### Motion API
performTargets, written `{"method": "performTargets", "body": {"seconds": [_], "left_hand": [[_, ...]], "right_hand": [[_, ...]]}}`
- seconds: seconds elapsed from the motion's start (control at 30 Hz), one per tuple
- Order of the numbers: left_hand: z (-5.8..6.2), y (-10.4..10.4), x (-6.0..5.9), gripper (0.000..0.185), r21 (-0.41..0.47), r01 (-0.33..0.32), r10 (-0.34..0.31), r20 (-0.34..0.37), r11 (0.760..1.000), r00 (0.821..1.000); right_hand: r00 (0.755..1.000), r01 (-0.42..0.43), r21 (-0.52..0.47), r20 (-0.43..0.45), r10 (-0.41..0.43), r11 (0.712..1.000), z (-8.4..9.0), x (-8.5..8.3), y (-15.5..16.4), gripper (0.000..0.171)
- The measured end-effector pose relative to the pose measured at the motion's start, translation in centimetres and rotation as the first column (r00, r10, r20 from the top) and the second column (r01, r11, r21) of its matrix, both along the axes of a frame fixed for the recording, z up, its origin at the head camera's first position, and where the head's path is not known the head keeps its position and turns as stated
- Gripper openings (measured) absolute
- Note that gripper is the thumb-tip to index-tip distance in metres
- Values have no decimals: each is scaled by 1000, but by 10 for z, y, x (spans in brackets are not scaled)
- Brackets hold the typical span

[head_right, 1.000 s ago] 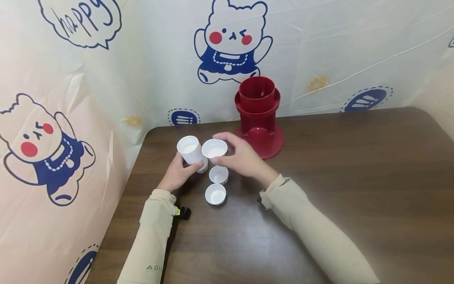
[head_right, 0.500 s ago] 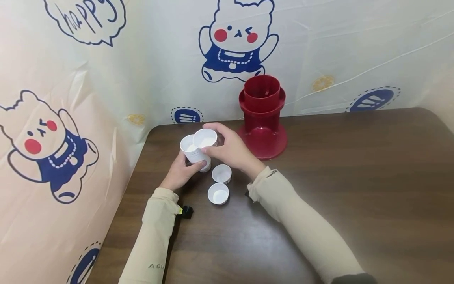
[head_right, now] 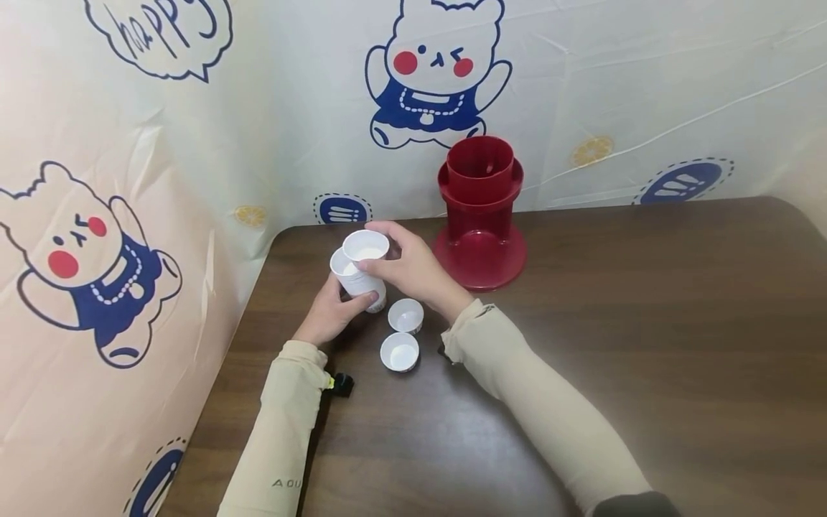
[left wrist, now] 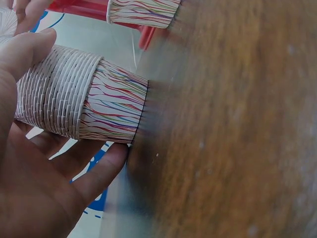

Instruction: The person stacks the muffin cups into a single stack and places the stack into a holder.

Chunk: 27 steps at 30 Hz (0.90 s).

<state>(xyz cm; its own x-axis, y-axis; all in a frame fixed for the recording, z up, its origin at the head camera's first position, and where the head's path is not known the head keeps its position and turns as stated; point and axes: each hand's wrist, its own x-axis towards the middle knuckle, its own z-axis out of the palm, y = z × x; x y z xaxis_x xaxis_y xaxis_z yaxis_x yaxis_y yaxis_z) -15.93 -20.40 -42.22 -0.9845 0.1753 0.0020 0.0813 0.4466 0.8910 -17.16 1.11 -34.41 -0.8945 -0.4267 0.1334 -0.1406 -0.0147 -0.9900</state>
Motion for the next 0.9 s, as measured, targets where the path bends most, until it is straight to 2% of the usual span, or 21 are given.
{"method": "performTargets", "body": {"seconds": [0.37,0.6,0.9], "left_hand": [[-1,-2,0,78,2,-6,6,0,1000,1000],[-2,-3,-1,78,15,5,-5,-15,1000,1000],[0,-2,-1,80,8,6,-6,-14,1000,1000]], "right_hand": [[1000,-18,-5,12,18,1000,0,-2,-13,56],[999,-40,-44,26,41,998,-3,-3,-19,56],[998,-51,-14,22,51,999,-3,-5,-25,58]]}}
